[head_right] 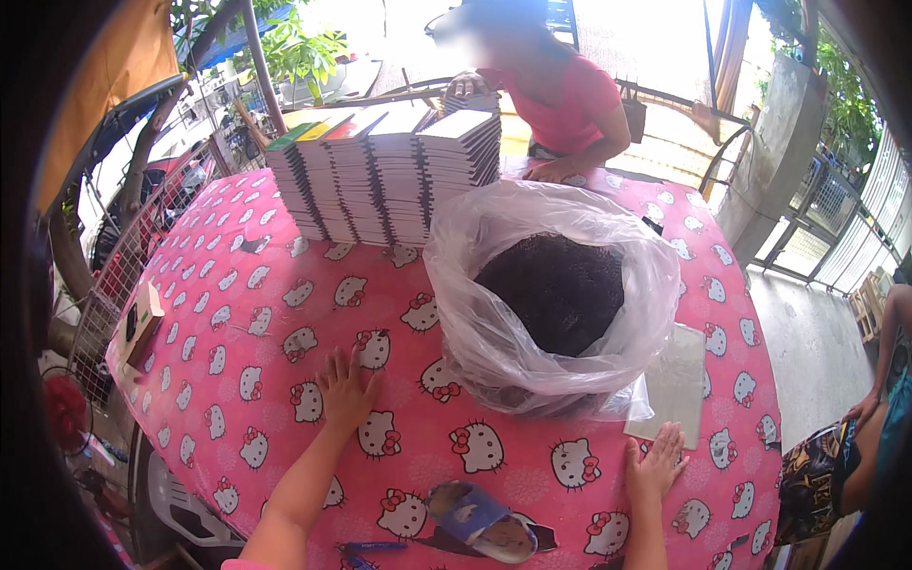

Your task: The person uses a blue clipping tool to trim the ends of metal spirals on a stack of green and black notebooks and then moves the stack aside on the table.

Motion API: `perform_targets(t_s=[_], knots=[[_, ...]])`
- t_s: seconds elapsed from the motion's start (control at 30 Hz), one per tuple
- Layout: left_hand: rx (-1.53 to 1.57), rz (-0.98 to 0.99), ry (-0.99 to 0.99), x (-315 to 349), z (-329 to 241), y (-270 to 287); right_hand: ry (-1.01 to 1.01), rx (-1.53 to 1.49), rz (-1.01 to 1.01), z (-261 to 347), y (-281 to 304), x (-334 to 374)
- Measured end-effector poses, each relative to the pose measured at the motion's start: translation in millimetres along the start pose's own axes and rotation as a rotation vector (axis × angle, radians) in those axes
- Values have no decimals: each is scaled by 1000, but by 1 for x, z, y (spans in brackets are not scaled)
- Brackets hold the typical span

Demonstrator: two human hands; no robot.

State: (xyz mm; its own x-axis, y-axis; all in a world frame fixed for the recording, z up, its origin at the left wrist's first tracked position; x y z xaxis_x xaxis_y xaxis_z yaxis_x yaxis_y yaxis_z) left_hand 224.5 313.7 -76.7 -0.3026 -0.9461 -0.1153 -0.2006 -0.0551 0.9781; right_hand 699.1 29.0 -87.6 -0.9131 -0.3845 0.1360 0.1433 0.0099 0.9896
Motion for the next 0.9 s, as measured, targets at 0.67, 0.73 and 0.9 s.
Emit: perform_targets(t_s=[0.67,0.73,0.9], knots=[[242,212,-282,74,-16,-21,828,-305,264,102,34,244],[507,382,-318,92,-16,-11,874,-236,217,101,22,267],[796,419,-291,185,-25,61,572,-426,75,45,25,204]])
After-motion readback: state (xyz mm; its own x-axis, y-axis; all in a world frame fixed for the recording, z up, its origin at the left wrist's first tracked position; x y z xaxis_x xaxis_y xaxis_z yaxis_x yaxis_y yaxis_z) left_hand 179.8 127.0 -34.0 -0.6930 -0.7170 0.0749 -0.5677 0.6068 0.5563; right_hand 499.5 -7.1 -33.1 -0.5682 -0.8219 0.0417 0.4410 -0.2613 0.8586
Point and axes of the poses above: each hand's wrist, its own x-axis away from the middle knuckle, its own y-axis out of the back of the hand, z = x × y, the point moved 7 cm from there along -x, towards the middle knuckle, and after that the axes turned 14 degrees about -y, right-handed, at the moved point
